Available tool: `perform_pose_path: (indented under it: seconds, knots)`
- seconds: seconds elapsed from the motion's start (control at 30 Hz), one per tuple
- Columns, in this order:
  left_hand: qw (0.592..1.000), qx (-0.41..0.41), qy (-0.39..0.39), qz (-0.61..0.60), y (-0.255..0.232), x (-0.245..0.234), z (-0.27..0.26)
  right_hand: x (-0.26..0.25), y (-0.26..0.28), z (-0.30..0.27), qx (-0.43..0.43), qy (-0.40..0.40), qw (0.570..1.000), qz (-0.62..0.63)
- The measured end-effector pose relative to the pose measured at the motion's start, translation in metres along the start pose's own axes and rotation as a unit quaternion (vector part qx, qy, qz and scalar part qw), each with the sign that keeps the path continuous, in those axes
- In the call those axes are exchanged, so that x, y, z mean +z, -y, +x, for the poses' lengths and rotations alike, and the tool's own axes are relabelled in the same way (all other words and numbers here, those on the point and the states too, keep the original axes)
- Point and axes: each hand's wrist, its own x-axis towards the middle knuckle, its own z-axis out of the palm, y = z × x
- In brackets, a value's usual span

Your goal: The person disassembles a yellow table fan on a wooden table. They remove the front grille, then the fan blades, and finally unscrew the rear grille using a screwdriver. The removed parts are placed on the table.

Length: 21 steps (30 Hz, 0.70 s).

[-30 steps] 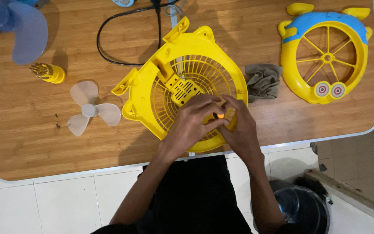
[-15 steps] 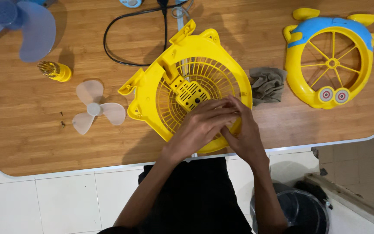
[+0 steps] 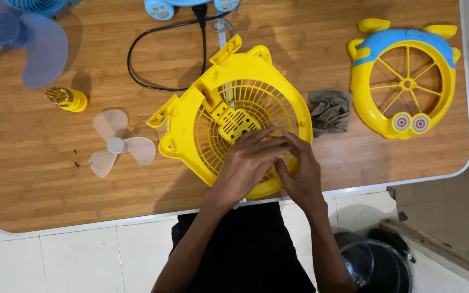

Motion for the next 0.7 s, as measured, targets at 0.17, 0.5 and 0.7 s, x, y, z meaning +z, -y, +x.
perform_pose_path:
  seconds: [0.17, 0.5, 0.7]
  knots:
    - [0.999, -0.043, -0.017, -0.006, -0.0022, 0.008, 0.0038, 0.0019, 0.0054, 0.0024, 0.041, -0.023, 0.999, -0.008]
    - [0.998, -0.021, 0.016, -0.052, -0.0015, 0.0034, 0.0026, 0.0006, -0.0007, -0.0008, 0.038, -0.038, 0.996, 0.068]
    - [0.999, -0.032, -0.005, 0.003, 0.0024, 0.0097, 0.0024, -0.004, 0.002, 0.0009, -0.01, -0.031, 0.999, -0.021]
